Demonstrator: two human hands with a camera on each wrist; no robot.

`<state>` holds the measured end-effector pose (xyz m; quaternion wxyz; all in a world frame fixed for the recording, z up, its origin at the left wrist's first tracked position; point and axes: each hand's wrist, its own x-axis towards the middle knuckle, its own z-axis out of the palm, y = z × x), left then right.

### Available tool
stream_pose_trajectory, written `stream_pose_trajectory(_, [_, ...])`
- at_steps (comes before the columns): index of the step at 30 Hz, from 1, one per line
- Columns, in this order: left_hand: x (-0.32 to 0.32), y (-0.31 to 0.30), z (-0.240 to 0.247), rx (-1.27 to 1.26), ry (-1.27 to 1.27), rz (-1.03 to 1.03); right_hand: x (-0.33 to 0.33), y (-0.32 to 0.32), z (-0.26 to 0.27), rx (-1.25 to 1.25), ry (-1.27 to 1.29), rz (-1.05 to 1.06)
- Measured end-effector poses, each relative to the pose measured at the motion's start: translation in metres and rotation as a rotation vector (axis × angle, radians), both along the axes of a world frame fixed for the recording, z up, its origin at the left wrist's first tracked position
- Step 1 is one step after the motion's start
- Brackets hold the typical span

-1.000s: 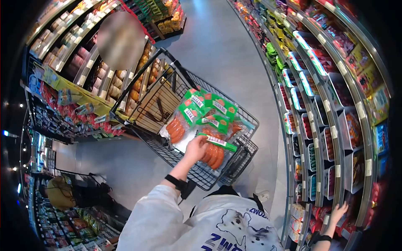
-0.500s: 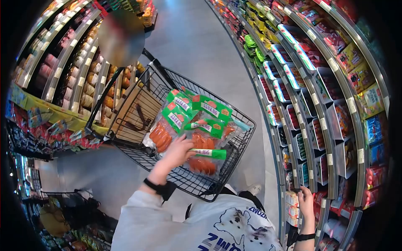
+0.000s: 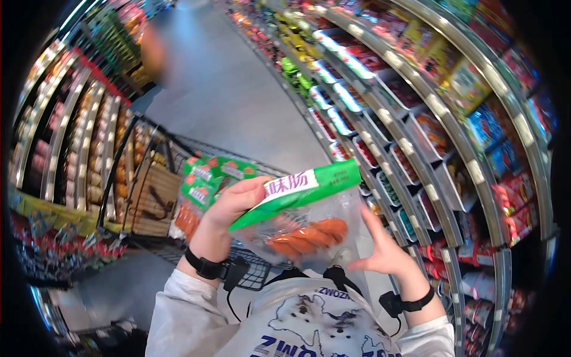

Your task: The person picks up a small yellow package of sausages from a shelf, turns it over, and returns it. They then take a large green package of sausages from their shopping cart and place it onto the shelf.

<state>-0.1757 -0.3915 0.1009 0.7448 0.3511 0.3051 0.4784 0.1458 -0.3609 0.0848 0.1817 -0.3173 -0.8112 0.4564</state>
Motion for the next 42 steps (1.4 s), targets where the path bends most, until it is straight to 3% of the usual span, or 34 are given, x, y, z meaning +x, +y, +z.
stream_pose_trajectory(1, [0.02,0.016,-0.011,-0.111,-0.139,-0.027,0.013,-0.003,-0.003,0.007,-0.006,-0.036])
stream_pose_trajectory(2, [0.041,0.029,-0.02,-0.11,-0.143,-0.064,0.028,-0.007,-0.013,-0.453,0.181,-0.054])
stream_pose_trajectory(3, [0.062,0.039,-0.029,-0.24,-0.331,-0.114,0.044,-0.009,-0.019,-0.906,0.387,-0.07])
stream_pose_trajectory(4, [0.084,0.05,-0.041,-0.38,-0.516,-0.164,0.062,-0.011,-0.021,-0.899,0.401,-0.111])
stream_pose_trajectory(5, [0.105,0.061,-0.061,-0.496,-0.595,-0.082,0.08,-0.015,-0.023,-0.852,0.425,-0.166])
stream_pose_trajectory(8, [0.163,0.086,-0.09,-0.71,-0.519,-0.064,0.128,-0.024,-0.033,-0.846,0.519,-0.373])
stream_pose_trajectory(12, [0.248,0.09,-0.041,-0.753,-0.495,-0.249,0.193,-0.038,-0.06,-0.711,0.617,-0.55])
stream_pose_trajectory(14, [0.285,0.078,-0.056,-0.761,-0.495,-0.448,0.224,-0.051,-0.063,-0.848,0.708,-0.655])
stream_pose_trajectory(16, [0.312,0.064,-0.078,-0.531,-0.206,-0.808,0.248,-0.068,-0.075,-0.871,0.738,-0.821])
stream_pose_trajectory(18, [0.349,0.053,-0.079,-0.361,0.301,-0.874,0.263,-0.081,-0.073,-0.85,0.738,-0.972])
stream_pose_trajectory(20, [0.382,0.057,-0.084,-0.479,0.292,-0.91,0.28,-0.093,-0.068,-0.875,0.722,-1.036])
stream_pose_trajectory(22, [0.411,0.06,-0.095,-0.341,0.3,-1.003,0.298,-0.1,-0.071,-0.887,0.786,-1.177])
stream_pose_trajectory(24, [0.433,0.059,-0.088,-0.288,0.38,-0.975,0.325,-0.103,-0.085,-0.869,0.844,-1.19])
stream_pose_trajectory(26, [0.447,0.058,-0.098,0.025,0.496,-0.745,0.347,-0.089,-0.091,-0.622,0.864,-1.387])
stream_pose_trajectory(29, [0.438,0.067,-0.103,-0.048,0.499,-0.74,0.399,-0.052,-0.114,-0.426,0.898,-1.39])
stream_pose_trajectory(35, [0.391,0.06,-0.13,-0.195,0.578,-0.678,0.457,0.016,-0.14,-0.273,0.787,-1.547])
stream_pose_trajectory(39, [0.373,0.057,-0.14,-0.289,0.534,-0.587,0.477,0.049,-0.147,-0.424,0.849,-1.559])
stream_pose_trajectory(42, [0.368,0.052,-0.142,-0.309,0.519,-0.55,0.475,0.061,-0.152,-0.193,0.362,-1.56])
